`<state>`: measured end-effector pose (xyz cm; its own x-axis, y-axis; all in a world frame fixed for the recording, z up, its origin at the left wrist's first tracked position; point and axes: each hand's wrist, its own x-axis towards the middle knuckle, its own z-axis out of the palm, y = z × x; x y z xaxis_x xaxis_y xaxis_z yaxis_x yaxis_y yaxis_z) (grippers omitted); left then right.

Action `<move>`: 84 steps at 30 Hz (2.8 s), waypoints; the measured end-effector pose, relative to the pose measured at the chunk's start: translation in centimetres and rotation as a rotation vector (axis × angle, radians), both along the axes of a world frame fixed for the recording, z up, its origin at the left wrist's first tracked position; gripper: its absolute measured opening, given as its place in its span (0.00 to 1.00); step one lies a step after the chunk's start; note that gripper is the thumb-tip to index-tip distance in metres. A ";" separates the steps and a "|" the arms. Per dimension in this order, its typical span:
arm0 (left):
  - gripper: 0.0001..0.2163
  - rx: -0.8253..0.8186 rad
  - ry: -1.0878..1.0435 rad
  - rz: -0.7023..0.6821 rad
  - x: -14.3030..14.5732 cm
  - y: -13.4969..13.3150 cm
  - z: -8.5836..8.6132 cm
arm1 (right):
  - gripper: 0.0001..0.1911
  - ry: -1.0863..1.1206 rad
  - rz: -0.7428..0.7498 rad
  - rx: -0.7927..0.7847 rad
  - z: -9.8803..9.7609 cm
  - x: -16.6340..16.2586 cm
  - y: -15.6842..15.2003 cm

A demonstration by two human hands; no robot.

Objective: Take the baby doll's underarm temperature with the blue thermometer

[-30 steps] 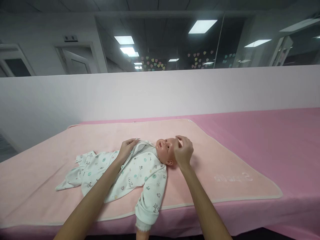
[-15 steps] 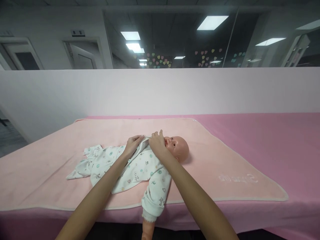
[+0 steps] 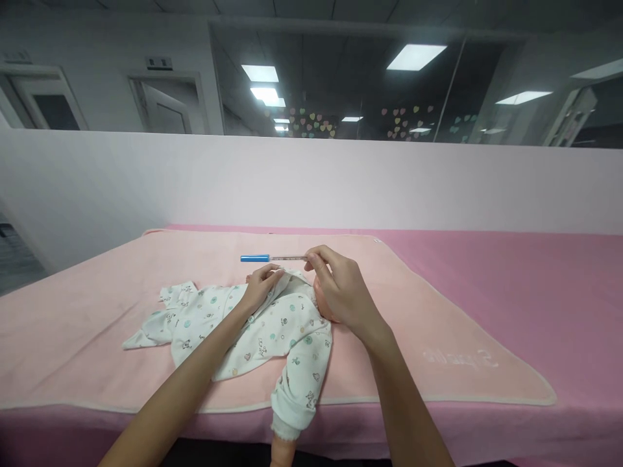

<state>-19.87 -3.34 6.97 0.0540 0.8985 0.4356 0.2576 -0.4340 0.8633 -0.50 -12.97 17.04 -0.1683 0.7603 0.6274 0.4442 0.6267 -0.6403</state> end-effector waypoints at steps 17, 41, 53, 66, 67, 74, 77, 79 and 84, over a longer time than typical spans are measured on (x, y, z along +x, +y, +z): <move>0.20 0.241 0.539 -0.006 0.8 -1.5 0.8 | 0.17 -0.302 -0.537 -0.243 -18.9 13.8 -1.5; 0.17 0.129 0.378 -0.119 0.7 -1.5 1.1 | 0.13 0.180 -0.381 0.332 -14.8 -6.1 5.5; 0.16 0.081 0.551 -0.271 0.8 -0.8 0.9 | 0.09 0.331 -0.345 0.261 -14.6 -6.3 5.3; 0.15 -0.018 0.402 -0.398 0.7 -1.0 1.4 | 0.07 0.350 -0.318 0.313 -14.8 -6.2 5.5; 0.14 -0.032 0.351 -0.415 0.7 -1.0 1.4 | 0.07 0.354 -0.312 0.320 -14.8 -6.2 5.5; 0.14 -0.119 0.131 -0.406 0.6 -0.7 0.9 | 0.07 0.342 -0.306 0.311 -14.9 -6.2 5.6; 0.15 -0.134 0.087 -0.410 0.6 -0.6 0.8 | 0.07 0.333 -0.297 0.289 -14.8 -6.2 5.6; 0.15 -0.140 0.078 -0.427 0.6 -0.7 0.8 | 0.07 0.333 -0.297 0.275 -14.8 -6.2 5.6; 0.16 -0.134 0.156 -0.437 0.4 -1.1 1.1 | 0.07 0.309 -0.314 0.233 -14.7 -6.0 5.4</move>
<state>-19.50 -4.42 8.05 0.4945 0.8248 0.2740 0.2066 -0.4178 0.8847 -6.52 -7.53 2.29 0.2669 0.5781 0.7710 0.4461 0.6351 -0.6306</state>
